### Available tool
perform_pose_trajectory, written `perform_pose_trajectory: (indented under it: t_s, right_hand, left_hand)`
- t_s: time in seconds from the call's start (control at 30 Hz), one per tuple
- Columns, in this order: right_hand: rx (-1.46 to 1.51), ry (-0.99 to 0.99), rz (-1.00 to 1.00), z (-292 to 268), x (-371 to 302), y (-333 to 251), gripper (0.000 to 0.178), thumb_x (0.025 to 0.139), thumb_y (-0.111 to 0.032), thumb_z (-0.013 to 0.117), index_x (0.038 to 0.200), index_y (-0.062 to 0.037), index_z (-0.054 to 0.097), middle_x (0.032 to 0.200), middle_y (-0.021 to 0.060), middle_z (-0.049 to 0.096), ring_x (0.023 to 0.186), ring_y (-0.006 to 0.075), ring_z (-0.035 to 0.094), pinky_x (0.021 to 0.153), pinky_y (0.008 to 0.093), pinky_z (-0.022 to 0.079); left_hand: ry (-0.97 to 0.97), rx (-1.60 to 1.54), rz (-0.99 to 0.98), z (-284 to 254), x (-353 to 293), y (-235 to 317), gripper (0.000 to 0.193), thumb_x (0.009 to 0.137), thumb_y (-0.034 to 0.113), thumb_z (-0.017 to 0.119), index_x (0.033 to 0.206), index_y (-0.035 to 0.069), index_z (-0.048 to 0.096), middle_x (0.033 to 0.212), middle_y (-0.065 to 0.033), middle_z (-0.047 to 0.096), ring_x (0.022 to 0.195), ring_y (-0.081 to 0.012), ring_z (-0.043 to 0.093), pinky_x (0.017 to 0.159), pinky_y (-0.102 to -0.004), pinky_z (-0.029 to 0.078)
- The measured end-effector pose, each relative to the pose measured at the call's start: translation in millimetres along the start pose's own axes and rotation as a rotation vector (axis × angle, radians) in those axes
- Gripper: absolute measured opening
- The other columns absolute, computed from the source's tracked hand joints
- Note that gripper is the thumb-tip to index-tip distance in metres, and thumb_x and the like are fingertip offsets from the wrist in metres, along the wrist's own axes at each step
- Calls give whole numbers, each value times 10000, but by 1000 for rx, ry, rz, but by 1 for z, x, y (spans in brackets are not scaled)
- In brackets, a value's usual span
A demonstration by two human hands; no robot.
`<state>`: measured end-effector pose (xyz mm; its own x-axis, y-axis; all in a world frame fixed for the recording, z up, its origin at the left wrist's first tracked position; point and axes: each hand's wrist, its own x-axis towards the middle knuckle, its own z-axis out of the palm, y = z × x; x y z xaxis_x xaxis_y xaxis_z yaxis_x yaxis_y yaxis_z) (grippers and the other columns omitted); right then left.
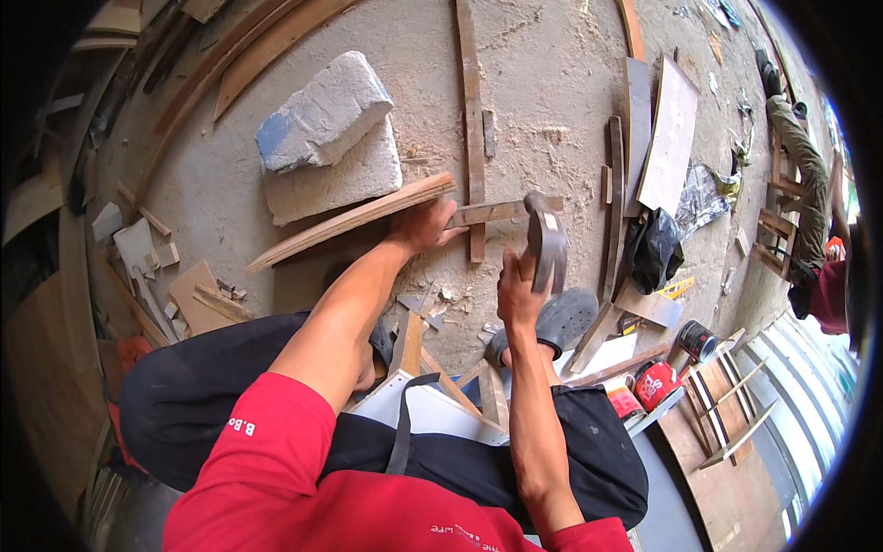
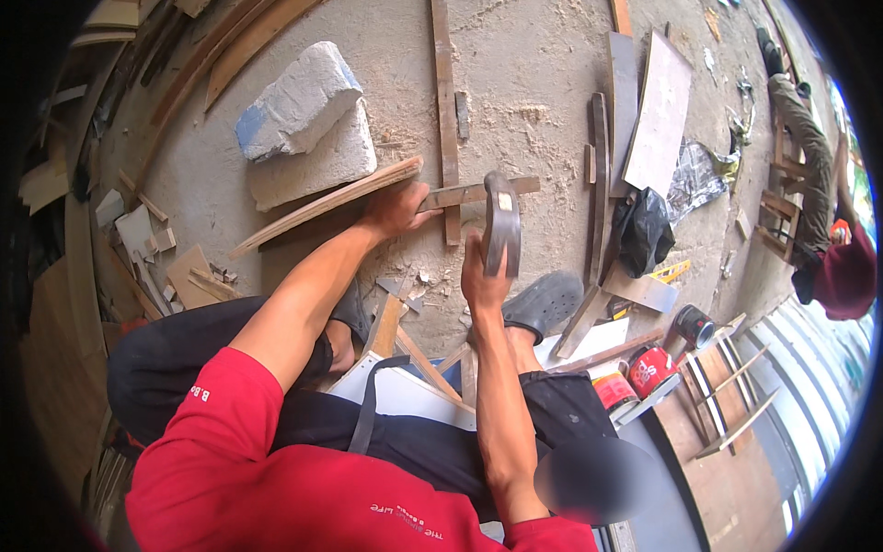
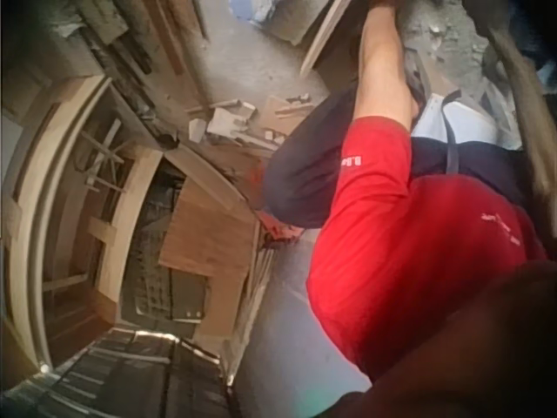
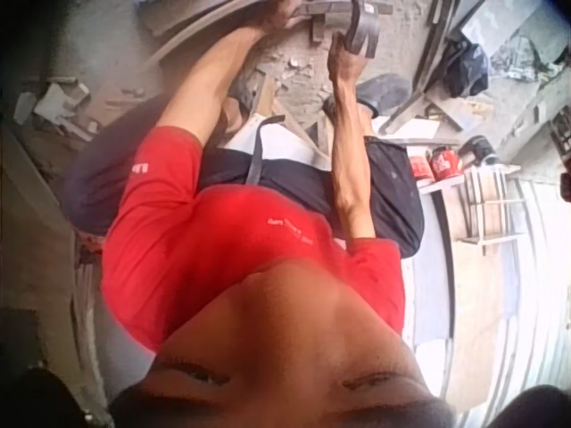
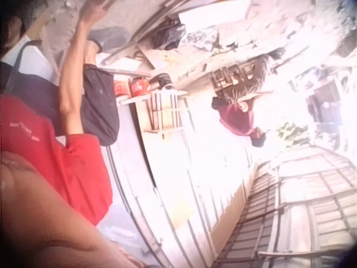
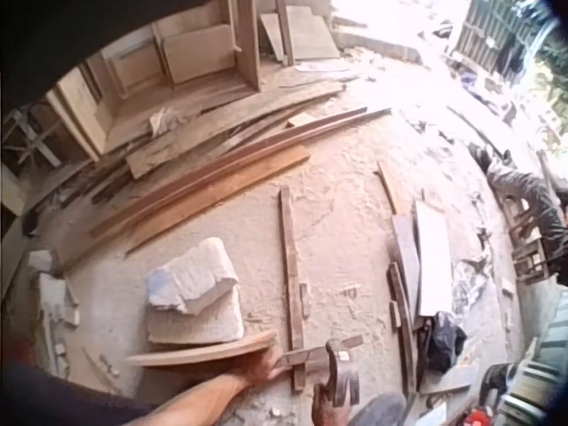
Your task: The person sits on the floor and assembles a wooden frame by positioning a long wooden strip across two shorter pieces. They use a hammer to drive nails into the wood to secure the pieces together.
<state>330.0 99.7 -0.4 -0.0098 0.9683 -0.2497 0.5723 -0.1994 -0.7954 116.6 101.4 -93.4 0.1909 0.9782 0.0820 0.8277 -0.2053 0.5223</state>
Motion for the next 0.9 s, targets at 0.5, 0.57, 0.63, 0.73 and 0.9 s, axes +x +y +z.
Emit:
perform_pose_trajectory:
  t_s: [0.5,0.57,0.63,0.73,0.9]
  right_hand:
    - [-217,108,-226,16,-14,-3,258,930,-215,603,928,41,634,748,242,600,675,395,586,650,464,449]
    - [-215,-27,244,23,-3,-8,274,880,-202,615,861,69,654,703,285,613,644,425,611,646,468,468]
    - [-178,-172,404,21,2,25,270,891,-205,630,899,65,631,693,262,608,634,399,602,645,464,468]
    - [-34,-29,193,14,-17,45,197,907,-159,659,952,22,597,673,194,564,597,338,538,613,438,452]
    - [-300,-189,335,34,3,24,226,888,-204,665,912,15,613,697,152,598,596,280,548,603,419,449]
  left_hand:
    - [70,-52,18,1,2,-1,429,814,435,747,824,53,553,784,-135,572,753,-351,590,698,-455,469]
    - [59,-58,14,2,2,0,428,814,434,747,827,52,555,785,-136,572,760,-352,590,704,-456,468]
    - [29,-55,-20,3,-1,-1,426,817,432,746,830,51,556,789,-138,571,773,-354,589,715,-456,466]
    - [75,-5,10,-2,-1,0,425,819,432,743,837,49,561,815,-144,573,800,-354,585,740,-460,460]
    - [76,-35,27,-2,2,-2,445,821,455,728,857,44,559,863,-153,567,830,-361,577,772,-476,448]
